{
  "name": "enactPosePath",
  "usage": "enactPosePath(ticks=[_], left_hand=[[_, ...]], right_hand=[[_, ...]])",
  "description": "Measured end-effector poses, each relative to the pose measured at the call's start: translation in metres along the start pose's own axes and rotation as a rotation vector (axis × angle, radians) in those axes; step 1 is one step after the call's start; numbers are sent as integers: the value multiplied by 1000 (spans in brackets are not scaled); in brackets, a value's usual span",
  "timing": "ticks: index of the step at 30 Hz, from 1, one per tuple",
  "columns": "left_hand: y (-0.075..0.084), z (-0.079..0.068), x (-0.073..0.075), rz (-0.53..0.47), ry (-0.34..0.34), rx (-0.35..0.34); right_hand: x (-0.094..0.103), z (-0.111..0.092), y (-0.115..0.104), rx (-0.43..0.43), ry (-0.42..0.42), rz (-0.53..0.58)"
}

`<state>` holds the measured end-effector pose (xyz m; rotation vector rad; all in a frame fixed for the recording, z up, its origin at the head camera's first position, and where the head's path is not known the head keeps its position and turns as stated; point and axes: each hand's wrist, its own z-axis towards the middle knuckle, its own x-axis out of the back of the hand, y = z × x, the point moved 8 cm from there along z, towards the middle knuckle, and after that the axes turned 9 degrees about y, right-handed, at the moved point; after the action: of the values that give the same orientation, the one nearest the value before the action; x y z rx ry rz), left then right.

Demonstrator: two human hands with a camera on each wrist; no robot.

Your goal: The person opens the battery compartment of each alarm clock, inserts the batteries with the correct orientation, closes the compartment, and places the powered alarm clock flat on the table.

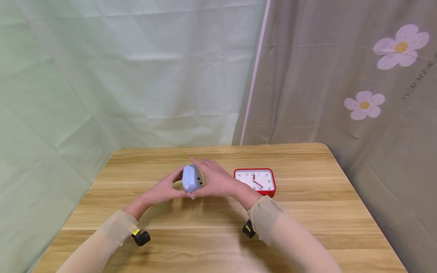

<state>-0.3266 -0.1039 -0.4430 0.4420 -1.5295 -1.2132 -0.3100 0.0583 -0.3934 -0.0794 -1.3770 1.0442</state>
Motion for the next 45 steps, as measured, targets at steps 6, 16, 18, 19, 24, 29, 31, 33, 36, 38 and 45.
enactPosePath(ticks=[6,16,18,19,24,29,31,33,36,38,45], left_hand=[[4,0,0,31,-7,0],[4,0,-1,91,4,12],[3,0,-1,101,6,13],[4,0,-1,101,5,11],[6,0,-4,52,-18,-9],[4,-4,-7,35,-50,22],[3,-6,-7,26,-53,29],[2,-7,-7,7,-44,31],[-1,-6,-6,-16,-6,25],[-3,-6,-4,-31,23,33],[-5,-4,-6,-141,78,64]], right_hand=[[-3,3,-4,24,-4,-69],[-6,4,-1,46,34,-100],[-6,4,1,41,41,-98],[-6,4,1,37,46,-93],[-6,3,6,-23,61,-55],[-6,2,11,-95,81,21],[-4,2,14,-121,112,62],[-1,1,19,-154,162,114],[3,0,25,-186,247,198],[5,-1,28,-204,302,267],[2,-4,33,-200,422,448]])
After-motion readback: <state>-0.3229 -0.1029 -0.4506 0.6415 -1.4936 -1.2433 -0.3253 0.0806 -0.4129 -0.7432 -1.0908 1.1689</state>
